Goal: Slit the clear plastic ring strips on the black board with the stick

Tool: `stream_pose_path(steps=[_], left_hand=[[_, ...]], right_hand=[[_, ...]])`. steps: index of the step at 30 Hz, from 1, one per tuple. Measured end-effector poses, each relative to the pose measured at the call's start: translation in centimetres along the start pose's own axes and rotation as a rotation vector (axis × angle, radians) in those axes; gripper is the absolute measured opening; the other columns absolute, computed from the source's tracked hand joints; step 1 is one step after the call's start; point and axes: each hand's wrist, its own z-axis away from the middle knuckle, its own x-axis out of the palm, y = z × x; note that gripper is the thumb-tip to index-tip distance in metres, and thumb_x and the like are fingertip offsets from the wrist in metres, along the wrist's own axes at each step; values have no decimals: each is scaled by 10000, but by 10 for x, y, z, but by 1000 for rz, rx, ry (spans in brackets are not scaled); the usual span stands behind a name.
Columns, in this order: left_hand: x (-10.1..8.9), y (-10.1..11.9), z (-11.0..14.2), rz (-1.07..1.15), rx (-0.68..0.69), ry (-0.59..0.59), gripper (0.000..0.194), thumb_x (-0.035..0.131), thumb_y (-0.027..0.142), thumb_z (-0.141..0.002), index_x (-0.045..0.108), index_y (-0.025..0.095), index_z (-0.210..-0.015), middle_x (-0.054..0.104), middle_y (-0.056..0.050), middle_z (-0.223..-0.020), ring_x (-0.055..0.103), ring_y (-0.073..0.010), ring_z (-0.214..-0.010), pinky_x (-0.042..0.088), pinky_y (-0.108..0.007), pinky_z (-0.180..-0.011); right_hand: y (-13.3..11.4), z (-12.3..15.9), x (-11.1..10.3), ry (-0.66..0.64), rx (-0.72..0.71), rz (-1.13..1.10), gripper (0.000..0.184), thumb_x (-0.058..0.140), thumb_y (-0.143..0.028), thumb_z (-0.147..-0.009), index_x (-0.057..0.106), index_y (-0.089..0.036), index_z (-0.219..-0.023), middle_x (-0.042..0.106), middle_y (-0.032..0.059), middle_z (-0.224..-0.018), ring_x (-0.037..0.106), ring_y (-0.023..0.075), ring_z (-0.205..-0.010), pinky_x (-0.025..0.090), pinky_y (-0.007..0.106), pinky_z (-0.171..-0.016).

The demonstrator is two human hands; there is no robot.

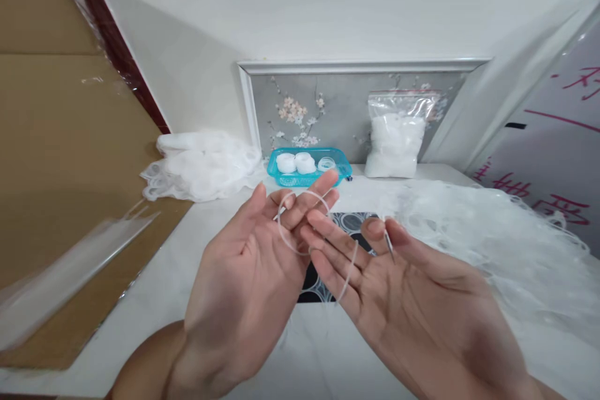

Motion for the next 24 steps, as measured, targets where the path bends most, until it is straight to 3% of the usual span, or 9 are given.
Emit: stream_pose_path(steps=[5,10,14,17,19,22,24], left_hand=[[-5,-5,-2,-379,207,-127,596,204,696,-929,574,231,-882,631,-52,-1262,353,-297,-1399,277,-536,-1138],[-16,-20,-18,-796,507,-159,701,126,832,-822,510,253,-911,597,-47,-1314,239,-292,-1452,115,-525,-1192],[-27,-24,-40,-895,616,-182,715,97,830,-822,493,251,-960,595,-67,-1326,241,-281,-1454,94,-509,-1200],[-35,-22,-55,-891,689,-207,702,108,802,-851,479,260,-1098,559,-56,-1383,215,-243,-1466,97,-476,-1208],[-41,-23,-63,-998,638,-215,691,123,773,-878,465,258,-1188,486,-59,-1459,193,-238,-1473,113,-477,-1205],[-49,-38,-72,-1409,265,-304,690,186,714,-921,482,224,-1307,401,-107,-1515,271,-304,-1442,204,-526,-1167],[-56,-60,-76,-1668,26,-461,742,210,701,-927,468,173,-1380,405,-159,-1499,338,-342,-1405,276,-536,-1130]], right_hand=[[-2,0,-1,6,-34,1,122,642,-347,-871,688,-251,-811,676,57,-1163,527,221,-1277,398,425,-1119],[-1,-7,-4,-1,-122,-18,116,647,-348,-859,681,-262,-789,668,50,-1144,539,221,-1261,449,406,-1081],[-3,-17,-10,35,-256,63,108,652,-342,-849,674,-258,-786,668,48,-1105,549,236,-1241,505,421,-1019],[-15,-23,-18,77,-472,244,117,639,-373,-855,668,-269,-810,664,28,-1095,583,229,-1179,563,403,-917],[-29,-28,-29,115,-718,421,134,614,-405,-867,664,-285,-832,647,5,-1134,613,201,-1106,598,326,-768],[-49,-36,-67,274,-1061,742,127,617,-402,-850,662,-288,-882,628,-1,-1177,646,164,-967,539,207,-513],[-58,-40,-103,417,-969,1037,218,619,-437,-835,674,-240,-913,661,49,-1098,665,173,-879,523,206,-469]])
